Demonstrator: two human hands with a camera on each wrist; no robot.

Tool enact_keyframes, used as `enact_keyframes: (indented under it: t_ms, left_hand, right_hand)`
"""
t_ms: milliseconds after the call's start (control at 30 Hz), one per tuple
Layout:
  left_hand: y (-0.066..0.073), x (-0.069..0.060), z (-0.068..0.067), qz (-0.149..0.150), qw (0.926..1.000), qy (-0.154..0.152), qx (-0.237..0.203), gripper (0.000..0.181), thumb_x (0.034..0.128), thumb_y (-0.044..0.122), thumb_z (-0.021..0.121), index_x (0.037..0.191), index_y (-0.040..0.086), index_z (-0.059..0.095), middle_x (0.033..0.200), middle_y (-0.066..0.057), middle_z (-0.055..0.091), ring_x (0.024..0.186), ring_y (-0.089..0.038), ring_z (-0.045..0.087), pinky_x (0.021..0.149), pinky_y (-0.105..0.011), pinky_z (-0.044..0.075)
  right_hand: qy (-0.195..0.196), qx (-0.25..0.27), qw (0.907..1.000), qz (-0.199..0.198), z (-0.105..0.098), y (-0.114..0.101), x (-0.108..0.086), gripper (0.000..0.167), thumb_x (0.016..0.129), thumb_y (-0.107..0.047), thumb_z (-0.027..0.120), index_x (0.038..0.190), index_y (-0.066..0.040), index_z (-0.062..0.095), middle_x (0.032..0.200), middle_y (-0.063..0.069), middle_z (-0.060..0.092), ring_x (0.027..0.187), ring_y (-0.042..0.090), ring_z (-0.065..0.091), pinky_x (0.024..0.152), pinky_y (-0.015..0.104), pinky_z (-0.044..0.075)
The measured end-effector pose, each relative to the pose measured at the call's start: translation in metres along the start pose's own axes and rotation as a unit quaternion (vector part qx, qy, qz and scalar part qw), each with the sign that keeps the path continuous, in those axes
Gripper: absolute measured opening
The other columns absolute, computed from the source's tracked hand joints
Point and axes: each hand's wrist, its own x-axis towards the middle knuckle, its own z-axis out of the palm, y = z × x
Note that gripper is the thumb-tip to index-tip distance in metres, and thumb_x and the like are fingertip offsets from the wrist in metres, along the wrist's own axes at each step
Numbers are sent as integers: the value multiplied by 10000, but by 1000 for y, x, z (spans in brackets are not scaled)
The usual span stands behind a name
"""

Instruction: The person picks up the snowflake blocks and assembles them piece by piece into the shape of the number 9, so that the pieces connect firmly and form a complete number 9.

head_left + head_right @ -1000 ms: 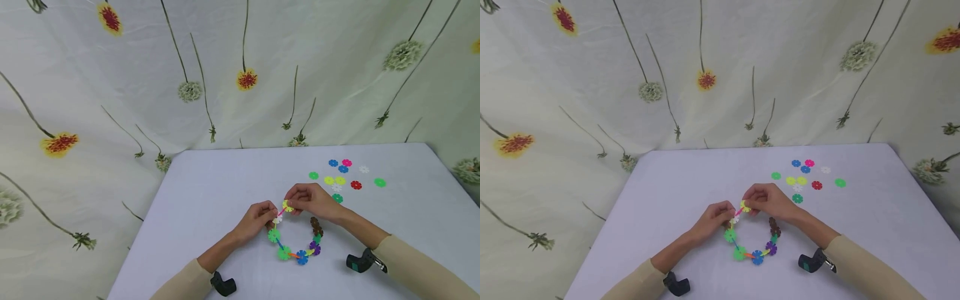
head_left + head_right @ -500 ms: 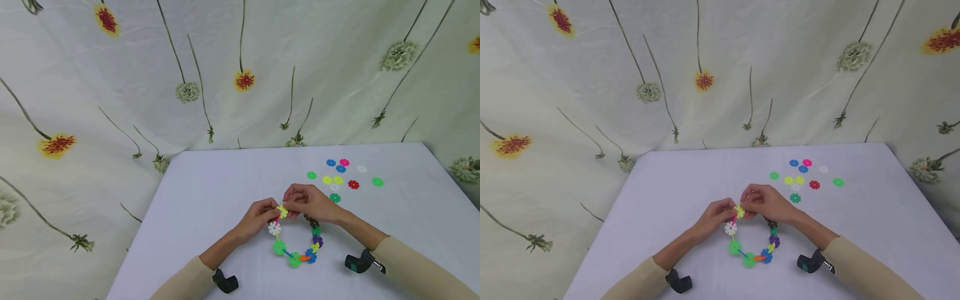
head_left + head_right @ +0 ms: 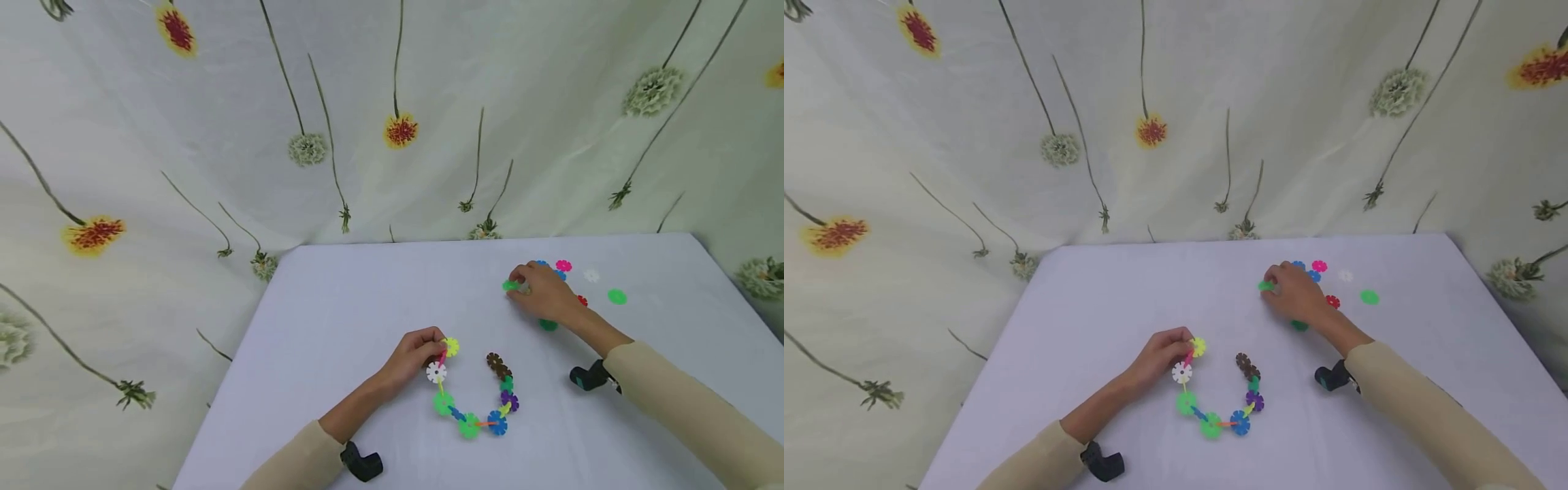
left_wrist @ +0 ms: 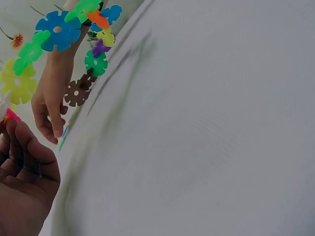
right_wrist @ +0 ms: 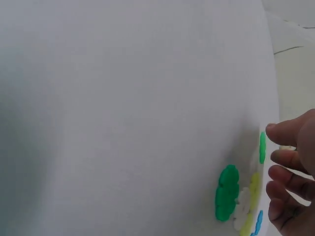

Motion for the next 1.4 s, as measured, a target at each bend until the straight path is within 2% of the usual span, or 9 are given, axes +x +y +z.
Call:
enact_keyframes:
  t_ms: [100, 233, 467, 567, 667, 833, 1000, 1233, 1400]
  left_hand:
    - [-4, -1, 0, -10, 10000, -43, 33, 256, 1066, 140, 538, 986, -103, 555, 786, 70, 549, 705, -43, 483, 687, -177, 416]
    - [-5, 0, 1, 63, 10000, -25, 24, 257, 1067, 136, 531, 988, -108, 555, 793, 58, 544, 713, -46, 478, 689, -180, 410]
    - [-4, 3, -1, -65, 9999, 56, -92, 244, 1081, 158, 516, 983, -62, 556, 793, 62, 535, 708, -52, 490, 673, -177, 422]
    - [-3, 4, -2, -60, 9999, 63, -88, 238, 1084, 155, 516, 988, -59, 556, 796, 72, 536, 715, -52, 492, 677, -176, 425]
    - [-2, 5, -2, -19, 10000, 75, -54, 244, 1088, 162, 518, 997, -59, 566, 801, 63, 536, 720, -54, 490, 685, -179, 426]
    - [-2, 3, -2, -23, 10000, 42, -18, 250, 1087, 173, 518, 992, -53, 565, 807, 54, 538, 727, -53, 492, 695, -180, 425]
    - [-2, 0, -4, 28, 10000, 9, -50, 247, 1086, 162, 521, 993, -63, 560, 816, 49, 529, 736, -49, 490, 702, -177, 423]
    - [-5, 0, -2, -59, 9999, 6, -85, 267, 1091, 163, 515, 1031, -91, 571, 831, 46, 538, 747, -46, 504, 709, -172, 437]
    - [-6, 1, 0, -186, 9994, 85, -284, 273, 1094, 163, 509, 1037, -97, 570, 823, 73, 556, 745, -52, 523, 696, -168, 458]
  right_hand:
    - [-76, -146, 9997, 205, 5, 9, 6, 392, 1011, -306, 725, 1248, 2, 673, 1208, 211, 657, 1128, 385, 621, 940, 568, 550]
    - [75, 56, 9996, 254, 11, 14, 13, 365, 1006, -272, 735, 1191, 31, 653, 1157, 224, 648, 1076, 374, 608, 936, 539, 528]
    - [153, 695, 9975, -3, 13, 12, 22, 232, 1011, -105, 710, 1201, -34, 599, 1079, 202, 734, 993, 330, 678, 887, 500, 563]
    - [237, 775, 9966, -153, 13, 10, 23, 196, 1021, -65, 685, 1206, -61, 619, 1070, 207, 756, 987, 337, 707, 895, 527, 586]
    - [407, 839, 9956, -116, 14, 8, 22, 173, 1030, -66, 672, 1201, -76, 649, 1092, 204, 762, 998, 336, 708, 907, 517, 585]
    - [436, 1279, 9908, -74, 19, -1, 10, 166, 1045, -113, 675, 1209, -119, 698, 1109, 149, 775, 991, 273, 693, 890, 380, 564]
    - [52, 1864, 9817, -375, 22, -27, -11, 195, 1031, -147, 719, 1226, -139, 713, 1056, 56, 786, 937, 190, 689, 833, 239, 560]
    - [-446, 2588, 9609, -880, 31, -51, -40, 109, 998, -174, 773, 1101, -172, 738, 982, -4, 762, 903, 129, 698, 828, 215, 588]
    - [-469, 2707, 9541, -1190, 36, -59, -53, 94, 995, -176, 780, 1070, -203, 729, 963, -40, 755, 893, 103, 701, 840, 225, 600]
